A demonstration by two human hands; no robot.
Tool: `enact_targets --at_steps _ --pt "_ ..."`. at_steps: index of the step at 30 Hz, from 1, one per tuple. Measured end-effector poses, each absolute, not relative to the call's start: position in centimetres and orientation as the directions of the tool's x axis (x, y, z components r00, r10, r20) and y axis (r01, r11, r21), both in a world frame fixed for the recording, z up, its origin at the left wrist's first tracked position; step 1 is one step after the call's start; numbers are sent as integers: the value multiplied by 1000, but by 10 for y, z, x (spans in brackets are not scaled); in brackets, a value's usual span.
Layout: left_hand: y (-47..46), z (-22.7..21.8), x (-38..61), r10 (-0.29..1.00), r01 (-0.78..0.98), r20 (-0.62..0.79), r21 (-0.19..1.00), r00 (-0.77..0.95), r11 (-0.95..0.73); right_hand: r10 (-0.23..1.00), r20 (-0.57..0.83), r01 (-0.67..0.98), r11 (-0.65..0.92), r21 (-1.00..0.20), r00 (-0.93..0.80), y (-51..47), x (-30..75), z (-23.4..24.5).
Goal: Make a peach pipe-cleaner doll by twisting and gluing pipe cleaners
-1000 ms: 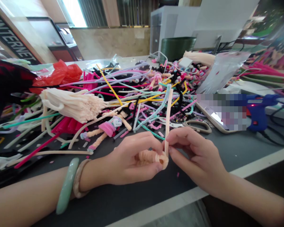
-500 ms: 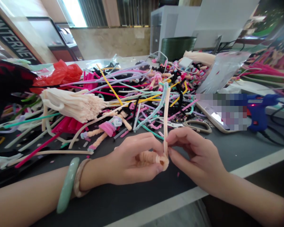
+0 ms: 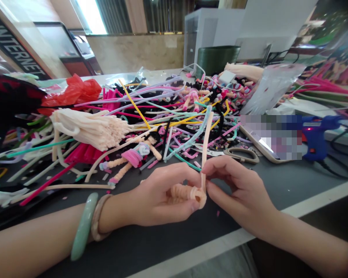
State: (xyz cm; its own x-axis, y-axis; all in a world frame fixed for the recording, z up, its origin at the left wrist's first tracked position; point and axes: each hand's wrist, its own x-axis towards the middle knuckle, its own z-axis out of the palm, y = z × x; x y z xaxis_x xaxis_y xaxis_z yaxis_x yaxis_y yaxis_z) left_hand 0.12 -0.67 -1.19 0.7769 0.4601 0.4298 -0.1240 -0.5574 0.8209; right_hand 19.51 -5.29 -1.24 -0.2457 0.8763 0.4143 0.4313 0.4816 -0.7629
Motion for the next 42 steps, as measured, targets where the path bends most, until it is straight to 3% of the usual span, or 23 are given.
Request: enact_targets --at_steps 4,9,13,28,36,42 --pt "-8 -12 1 453 -133 389 856 802 -499 881 407 414 473 -778 -242 -52 195 -13" --pt "-11 -18 -1 503 -136 228 967 834 -214 917 301 325 378 -867 -262 -52 197 -12" --pt "-12 -20 -1 495 -138 194 979 847 -148 924 273 278 346 -896 -269 -52 197 -13" --pt "-5 -12 -1 402 -82 387 797 830 -599 918 297 263 365 -893 -264 -50 196 -15" --pt "-5 -9 0 288 -90 350 759 891 -645 930 292 274 348 -897 -224 -52 196 -20" --pt "-7 -10 0 290 -71 328 762 899 -643 902 365 382 428 -819 -229 -51 197 -19"
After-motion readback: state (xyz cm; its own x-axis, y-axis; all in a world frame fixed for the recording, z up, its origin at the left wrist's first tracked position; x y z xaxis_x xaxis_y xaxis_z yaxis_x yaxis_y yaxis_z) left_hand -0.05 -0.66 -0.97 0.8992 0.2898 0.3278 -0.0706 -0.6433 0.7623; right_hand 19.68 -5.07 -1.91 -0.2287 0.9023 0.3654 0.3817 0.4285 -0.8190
